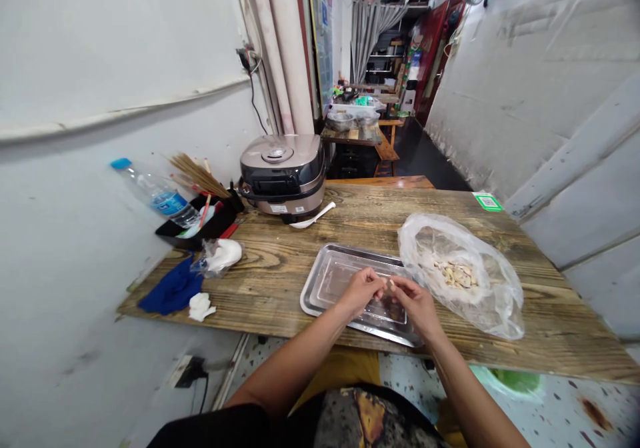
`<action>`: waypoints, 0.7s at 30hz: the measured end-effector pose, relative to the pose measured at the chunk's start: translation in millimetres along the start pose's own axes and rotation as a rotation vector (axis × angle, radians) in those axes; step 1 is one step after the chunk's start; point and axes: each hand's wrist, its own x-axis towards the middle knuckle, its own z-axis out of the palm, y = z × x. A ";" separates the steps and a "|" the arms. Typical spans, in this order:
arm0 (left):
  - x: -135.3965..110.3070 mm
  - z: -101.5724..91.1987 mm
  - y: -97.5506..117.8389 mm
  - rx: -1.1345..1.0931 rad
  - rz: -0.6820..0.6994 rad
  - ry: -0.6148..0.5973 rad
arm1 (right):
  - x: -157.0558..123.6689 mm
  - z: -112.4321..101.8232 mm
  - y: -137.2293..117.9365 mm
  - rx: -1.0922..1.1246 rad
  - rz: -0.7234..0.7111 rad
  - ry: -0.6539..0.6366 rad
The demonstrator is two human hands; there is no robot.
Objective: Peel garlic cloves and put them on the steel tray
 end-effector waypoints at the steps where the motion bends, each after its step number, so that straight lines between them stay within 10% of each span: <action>1: -0.1 -1.1 0.2 -0.007 0.002 -0.029 | 0.1 -0.8 0.9 -0.064 -0.047 0.005; 15: -2.0 -3.4 -3.6 0.118 -0.053 -0.030 | -2.9 -3.8 -11.0 -0.495 -0.325 -0.021; 21: -4.7 3.4 -8.0 0.134 -0.056 -0.032 | -7.7 -11.3 -7.7 -0.168 -0.125 -0.038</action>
